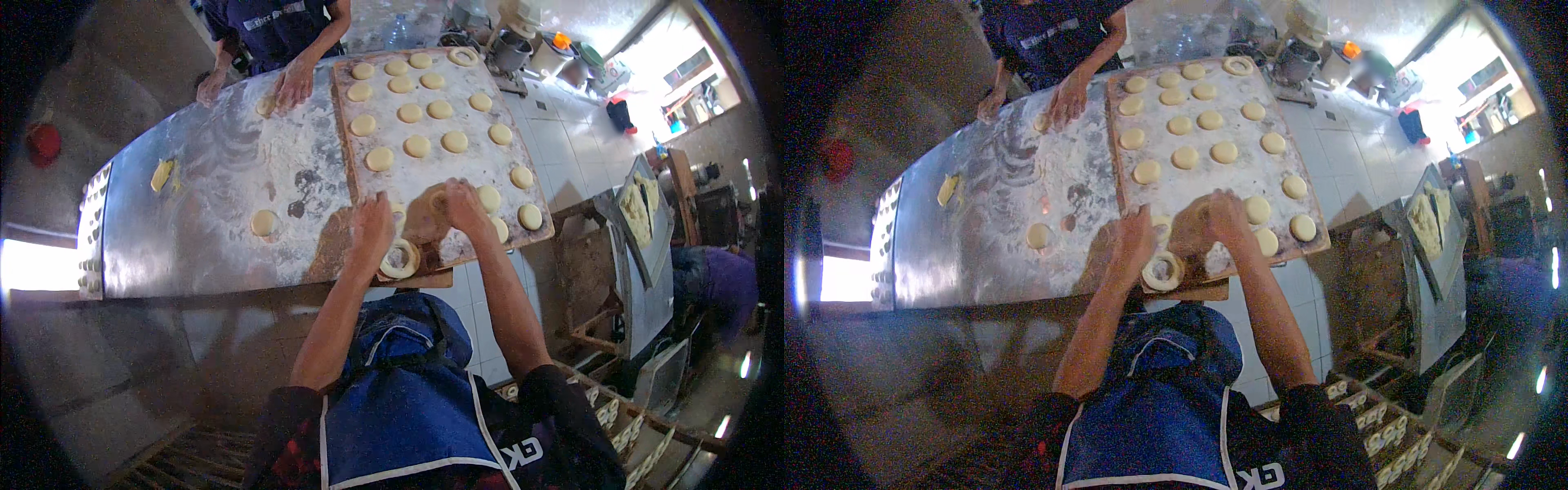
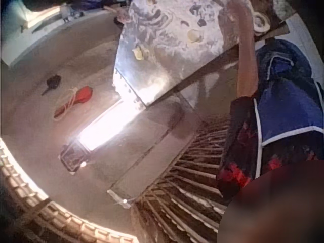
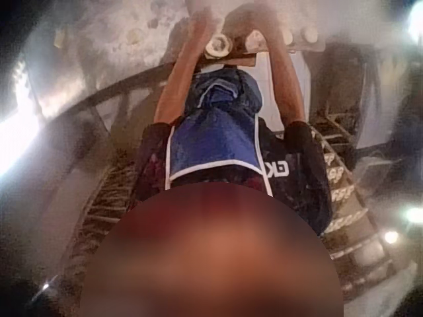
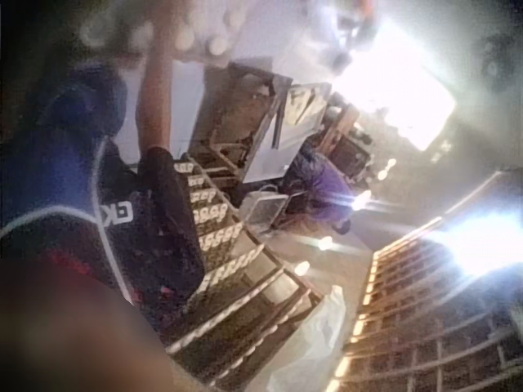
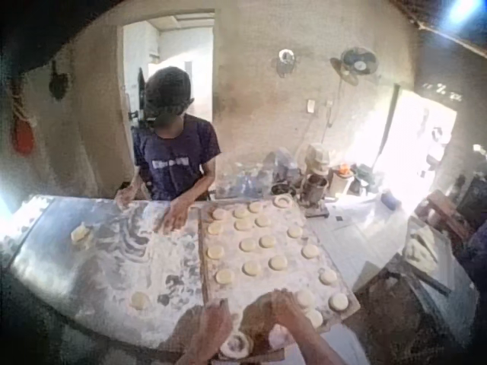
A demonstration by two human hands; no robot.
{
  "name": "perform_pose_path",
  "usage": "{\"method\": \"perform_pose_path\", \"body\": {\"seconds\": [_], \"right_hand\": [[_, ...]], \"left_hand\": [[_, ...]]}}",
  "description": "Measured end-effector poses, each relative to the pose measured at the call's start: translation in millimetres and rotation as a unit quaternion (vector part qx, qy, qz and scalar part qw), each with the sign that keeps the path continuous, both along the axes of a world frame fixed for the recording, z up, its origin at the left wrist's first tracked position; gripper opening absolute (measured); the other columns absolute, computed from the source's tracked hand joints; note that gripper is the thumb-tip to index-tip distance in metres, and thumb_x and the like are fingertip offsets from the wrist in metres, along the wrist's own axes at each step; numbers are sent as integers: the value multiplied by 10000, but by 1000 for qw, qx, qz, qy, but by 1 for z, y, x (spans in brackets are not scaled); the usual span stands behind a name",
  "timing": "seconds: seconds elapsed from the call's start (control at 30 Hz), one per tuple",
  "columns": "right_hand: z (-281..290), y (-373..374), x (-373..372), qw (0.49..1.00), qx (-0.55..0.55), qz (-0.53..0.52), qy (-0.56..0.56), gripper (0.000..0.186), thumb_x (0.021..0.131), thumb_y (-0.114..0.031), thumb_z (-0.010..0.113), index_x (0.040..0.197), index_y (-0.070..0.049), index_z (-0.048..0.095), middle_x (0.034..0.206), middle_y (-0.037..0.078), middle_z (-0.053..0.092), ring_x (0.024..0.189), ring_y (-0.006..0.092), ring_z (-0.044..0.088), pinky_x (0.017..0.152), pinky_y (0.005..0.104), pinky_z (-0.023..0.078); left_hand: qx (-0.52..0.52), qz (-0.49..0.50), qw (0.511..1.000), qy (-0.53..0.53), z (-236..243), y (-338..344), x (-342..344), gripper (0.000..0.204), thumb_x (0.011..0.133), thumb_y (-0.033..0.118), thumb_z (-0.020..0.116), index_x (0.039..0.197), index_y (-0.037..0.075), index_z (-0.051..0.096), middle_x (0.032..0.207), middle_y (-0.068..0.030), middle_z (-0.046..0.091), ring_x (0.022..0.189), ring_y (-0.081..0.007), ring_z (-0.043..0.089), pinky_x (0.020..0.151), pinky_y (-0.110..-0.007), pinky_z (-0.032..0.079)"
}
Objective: The person shapes small dough pieces into rings by hand and places them on a wooden board. The person then moves the board to a multi-tiered rack.
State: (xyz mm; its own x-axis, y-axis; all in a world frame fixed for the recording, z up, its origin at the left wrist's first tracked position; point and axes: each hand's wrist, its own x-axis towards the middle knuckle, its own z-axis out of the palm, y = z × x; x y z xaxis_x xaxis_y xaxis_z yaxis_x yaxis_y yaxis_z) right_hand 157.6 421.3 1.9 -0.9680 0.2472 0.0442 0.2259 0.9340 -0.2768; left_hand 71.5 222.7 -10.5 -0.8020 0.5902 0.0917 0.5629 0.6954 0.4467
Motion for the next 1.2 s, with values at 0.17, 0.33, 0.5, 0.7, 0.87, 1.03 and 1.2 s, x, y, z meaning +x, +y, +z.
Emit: {"method": "perform_pose_path", "body": {"seconds": [0.17,0.33,0.5,0.7,0.87,1.03,1.2], "right_hand": [[23,-3,0,999,-44,27,14,215,745,-148,667,912,-36,589,957,176,630,911,359,596,802,451,474],[48,-42,1,967,-255,7,-11,274,697,-111,727,926,-37,595,857,145,631,767,287,620,668,390,508],[30,-135,-69,932,-339,128,24,324,681,-81,729,973,-31,598,886,131,654,803,225,648,712,335,521],[-13,-212,-141,977,-154,146,30,315,670,-137,766,902,-18,589,882,163,658,803,285,658,703,371,519],[-2,-215,-133,955,-273,112,-21,288,695,-86,768,851,-22,535,856,130,657,771,239,653,681,364,509],[12,-239,-107,817,-574,-20,51,345,773,44,686,1013,-46,455,892,131,655,813,169,643,699,306,533],[21,-257,-98,809,-573,-41,128,442,772,38,701,1106,-24,417,935,171,655,855,211,669,719,316,552]], "left_hand": [[34,-140,983,-116,19,-7,-1,361,778,226,702,1014,-21,587,912,-225,642,846,-400,626,749,-480,494],[262,0,946,-191,30,-95,-8,362,756,196,734,1042,12,611,882,-160,653,892,-345,635,805,-421,496],[120,170,974,-85,7,-187,-45,320,785,150,709,1071,66,593,935,-153,635,937,-367,602,845,-482,465],[95,223,968,59,-3,-203,-46,293,844,185,656,1093,44,589,1199,-195,526,1155,-379,468,982,-538,350],[242,178,949,-95,7,-207,-47,300,864,198,653,1096,20,585,1058,-161,620,1000,-342,587,946,-461,428],[428,144,847,-280,20,-203,-54,289,876,199,650,1060,-21,618,1030,-126,640,970,-213,604,829,-361,480],[397,117,840,-352,28,-202,-58,297,883,187,640,1069,-42,605,1020,-123,634,962,-196,597,823,-331,486]]}}
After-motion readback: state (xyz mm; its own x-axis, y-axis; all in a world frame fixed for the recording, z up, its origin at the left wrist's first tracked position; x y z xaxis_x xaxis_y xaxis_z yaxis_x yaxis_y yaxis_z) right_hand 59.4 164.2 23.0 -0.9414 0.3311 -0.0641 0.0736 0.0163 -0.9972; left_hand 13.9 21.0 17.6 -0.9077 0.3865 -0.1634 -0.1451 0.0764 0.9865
